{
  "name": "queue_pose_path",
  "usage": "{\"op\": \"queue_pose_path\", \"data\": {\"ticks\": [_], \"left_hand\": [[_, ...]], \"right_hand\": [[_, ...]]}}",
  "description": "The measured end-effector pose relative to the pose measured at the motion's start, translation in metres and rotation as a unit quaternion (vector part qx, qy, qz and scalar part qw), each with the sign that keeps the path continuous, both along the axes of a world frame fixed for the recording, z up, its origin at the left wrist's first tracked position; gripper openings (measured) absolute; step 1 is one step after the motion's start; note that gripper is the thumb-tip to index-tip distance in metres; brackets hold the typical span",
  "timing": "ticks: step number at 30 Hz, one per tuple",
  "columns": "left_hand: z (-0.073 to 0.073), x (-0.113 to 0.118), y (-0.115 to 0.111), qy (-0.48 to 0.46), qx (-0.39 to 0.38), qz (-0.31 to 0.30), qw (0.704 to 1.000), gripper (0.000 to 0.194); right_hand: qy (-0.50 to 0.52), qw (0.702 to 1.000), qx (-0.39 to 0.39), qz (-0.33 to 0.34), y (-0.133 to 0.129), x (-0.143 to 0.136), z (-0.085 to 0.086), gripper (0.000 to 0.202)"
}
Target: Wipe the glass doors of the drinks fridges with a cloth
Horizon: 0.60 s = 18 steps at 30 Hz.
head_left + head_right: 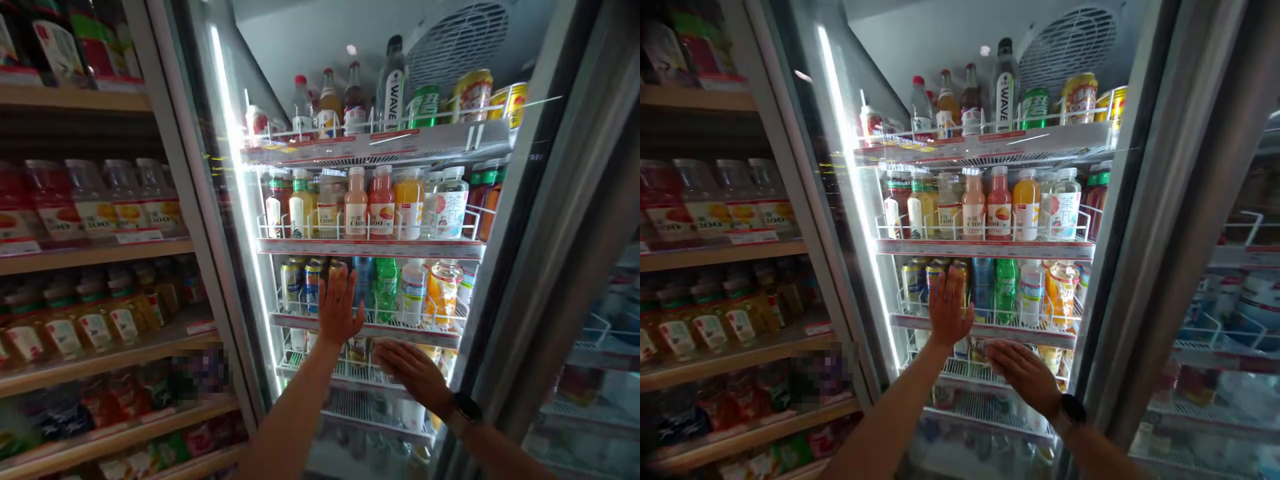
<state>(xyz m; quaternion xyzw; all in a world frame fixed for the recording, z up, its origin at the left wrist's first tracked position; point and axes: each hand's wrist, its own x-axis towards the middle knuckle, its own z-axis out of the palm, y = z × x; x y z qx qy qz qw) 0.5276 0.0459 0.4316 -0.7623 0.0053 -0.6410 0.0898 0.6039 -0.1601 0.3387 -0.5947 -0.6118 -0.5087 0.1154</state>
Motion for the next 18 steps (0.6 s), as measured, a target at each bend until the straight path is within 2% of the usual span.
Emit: {"op": "queue_pose_path", "data": {"ticks": [1,3,5,7,9,11,12,14,18], "left_hand": [[0.0,0.0,0.0,0.002,-0.001,-0.003,1.0,0.07],[0.001,0.0,0.0,0.003,-0.002,-0.009,1.0,0.069],[0.002,0.0,-0.001,-0.002,0.001,-0.016,1.0,0.069],[0.003,-0.001,-0.002,-0.01,0.003,-0.017,1.0,0.067],[0.004,-0.001,-0.002,-0.016,0.004,-0.016,1.0,0.066],[0.004,-0.001,-0.003,-0.015,0.003,-0.015,1.0,0.065],[0.003,-0.001,-0.003,-0.013,0.003,-0.014,1.0,0.065],[0.002,-0.001,-0.003,-0.006,0.002,-0.009,1.0,0.066],[0.002,0.0,0.001,0.002,0.001,0.001,1.0,0.065]], "right_hand": [[-0.004,1.0,-0.001,-0.004,0.001,0.0,0.005,0.044],[-0.005,1.0,-0.002,-0.008,0.006,0.001,0.029,0.043],[0.003,1.0,0.018,-0.013,0.014,0.002,0.065,0.044],[0.016,0.997,0.067,-0.029,0.024,0.002,0.106,0.047],[0.029,0.991,0.125,-0.04,0.033,0.001,0.138,0.05],[0.044,0.985,0.164,-0.043,0.041,-0.001,0.152,0.053],[0.053,0.983,0.173,-0.042,0.044,-0.003,0.151,0.054],[0.071,0.982,0.169,-0.041,0.047,-0.005,0.133,0.057],[0.09,0.987,0.132,-0.035,0.048,-0.01,0.073,0.061]]}}
